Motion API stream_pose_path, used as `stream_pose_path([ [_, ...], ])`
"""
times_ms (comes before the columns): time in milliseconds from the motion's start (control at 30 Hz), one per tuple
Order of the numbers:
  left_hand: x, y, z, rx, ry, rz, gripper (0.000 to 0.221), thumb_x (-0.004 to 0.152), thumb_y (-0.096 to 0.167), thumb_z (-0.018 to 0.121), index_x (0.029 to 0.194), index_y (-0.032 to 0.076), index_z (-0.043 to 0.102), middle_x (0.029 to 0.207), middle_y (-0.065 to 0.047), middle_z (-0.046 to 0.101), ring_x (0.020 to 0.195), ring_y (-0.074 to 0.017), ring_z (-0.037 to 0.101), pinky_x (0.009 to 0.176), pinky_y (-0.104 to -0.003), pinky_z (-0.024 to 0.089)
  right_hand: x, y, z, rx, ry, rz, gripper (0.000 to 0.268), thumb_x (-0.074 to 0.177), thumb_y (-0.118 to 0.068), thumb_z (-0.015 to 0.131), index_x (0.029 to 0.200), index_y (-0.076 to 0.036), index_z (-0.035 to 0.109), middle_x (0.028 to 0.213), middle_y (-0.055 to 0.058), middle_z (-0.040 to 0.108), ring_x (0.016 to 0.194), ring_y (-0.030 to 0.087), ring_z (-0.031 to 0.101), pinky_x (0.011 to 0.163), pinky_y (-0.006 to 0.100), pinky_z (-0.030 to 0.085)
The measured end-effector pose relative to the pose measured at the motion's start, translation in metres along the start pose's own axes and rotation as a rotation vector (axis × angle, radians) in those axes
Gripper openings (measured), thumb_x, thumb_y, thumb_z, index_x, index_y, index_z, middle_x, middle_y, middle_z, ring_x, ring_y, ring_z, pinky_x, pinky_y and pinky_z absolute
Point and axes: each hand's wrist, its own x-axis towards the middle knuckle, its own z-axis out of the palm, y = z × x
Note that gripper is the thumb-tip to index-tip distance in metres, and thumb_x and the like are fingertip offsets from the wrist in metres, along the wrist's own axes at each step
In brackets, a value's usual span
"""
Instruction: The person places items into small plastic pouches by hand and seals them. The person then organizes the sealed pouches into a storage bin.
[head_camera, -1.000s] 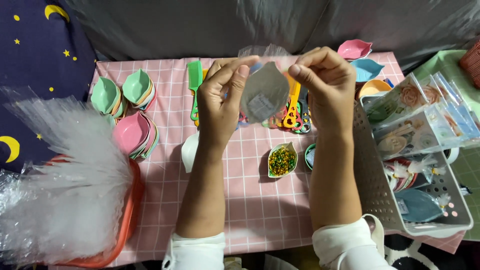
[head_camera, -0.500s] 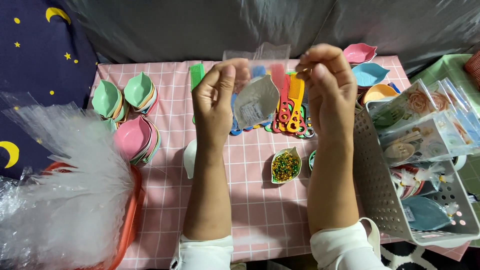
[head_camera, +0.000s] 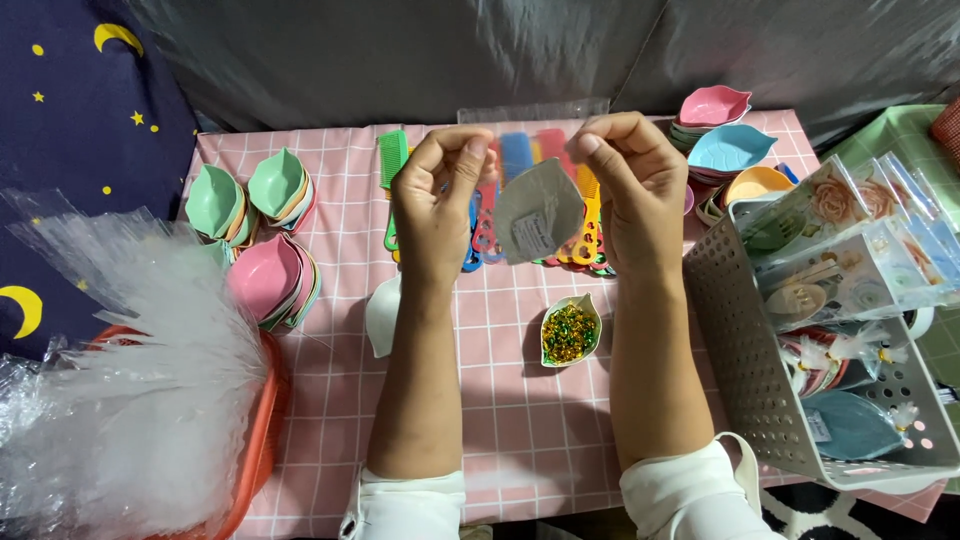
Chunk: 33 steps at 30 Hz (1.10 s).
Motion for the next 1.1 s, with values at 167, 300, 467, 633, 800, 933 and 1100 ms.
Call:
stream_pose_path([
  [167, -0.007, 0.007, 0.016, 0.01, -0.024, -0.038, 0.013, 0.087, 0.02, 0.053, 0.087, 0.009, 0.06, 0.084, -0.002, 0.061, 0.073, -0.0096, 0.061, 0.066, -0.022, 0.057, -0.003, -0.014, 0.006, -0.088, -0.182, 0.198, 0.046, 0.075, -0.011, 0.07, 0.115, -0.007, 0.048, 0.095, 0.003, 0.06, 0.086, 0.008, 0.057, 0.077, 0.018, 0.047],
  [300, -0.006, 0.003, 0.014, 0.159, -0.031, 0.082, 0.012, 0.089, 0.022, 0.057, 0.092, 0.012, 0.064, 0.077, -0.004, 0.058, 0.077, -0.0097, 0.059, 0.07, -0.028, 0.054, -0.002, 0.007, 0.001, -0.115, -0.088, 0.178, 0.018, 0.074, -0.004, 0.073, 0.089, -0.002, 0.064, 0.076, 0.007, 0.064, 0.073, 0.008, 0.059, 0.072, 0.021, 0.046],
  [467, -0.009, 0.013, 0.01, 0.409, 0.028, 0.197, 0.005, 0.084, 0.007, 0.059, 0.089, 0.007, 0.06, 0.071, -0.007, 0.057, 0.064, -0.0155, 0.056, 0.061, -0.027, 0.053, -0.002, -0.008, 0.01, -0.157, -0.082, 0.13, 0.01, 0.073, 0.001, 0.074, 0.077, -0.001, 0.065, 0.068, 0.01, 0.062, 0.068, 0.01, 0.057, 0.071, 0.023, 0.046],
  [633, -0.013, 0.016, 0.013, 0.458, 0.054, 0.215, 0.003, 0.083, 0.004, 0.058, 0.085, 0.006, 0.058, 0.068, -0.007, 0.056, 0.059, -0.0154, 0.056, 0.054, -0.025, 0.052, -0.003, -0.018, 0.011, -0.195, -0.12, 0.213, 0.015, 0.074, -0.001, 0.072, 0.089, -0.003, 0.067, 0.078, 0.01, 0.066, 0.076, 0.011, 0.061, 0.078, 0.024, 0.048],
  [800, -0.015, 0.014, 0.015, 0.506, 0.061, 0.224, 0.004, 0.081, 0.002, 0.058, 0.083, 0.005, 0.057, 0.065, -0.007, 0.055, 0.056, -0.0158, 0.057, 0.05, -0.025, 0.051, -0.007, -0.022, 0.016, -0.21, -0.141, 0.204, 0.021, 0.073, 0.0, 0.072, 0.093, -0.003, 0.066, 0.081, 0.01, 0.067, 0.08, 0.01, 0.061, 0.079, 0.025, 0.05],
  [933, -0.018, 0.023, 0.015, 0.487, 0.002, 0.209, 0.006, 0.083, 0.005, 0.057, 0.089, 0.004, 0.06, 0.072, -0.011, 0.06, 0.06, -0.0206, 0.062, 0.052, -0.027, 0.053, -0.007, -0.014, 0.013, -0.155, -0.121, 0.216, 0.021, 0.074, 0.003, 0.07, 0.094, 0.0, 0.064, 0.082, 0.011, 0.067, 0.077, 0.012, 0.064, 0.077, 0.024, 0.052],
  [1100, -0.021, 0.025, 0.014, 0.52, -0.036, 0.211, 0.012, 0.085, 0.009, 0.058, 0.095, 0.004, 0.062, 0.077, -0.013, 0.063, 0.065, -0.0229, 0.064, 0.054, -0.029, 0.055, -0.007, -0.015, 0.015, -0.128, -0.124, 0.194, 0.024, 0.075, 0.007, 0.068, 0.097, 0.001, 0.063, 0.085, 0.013, 0.066, 0.075, 0.014, 0.065, 0.075, 0.025, 0.054],
])
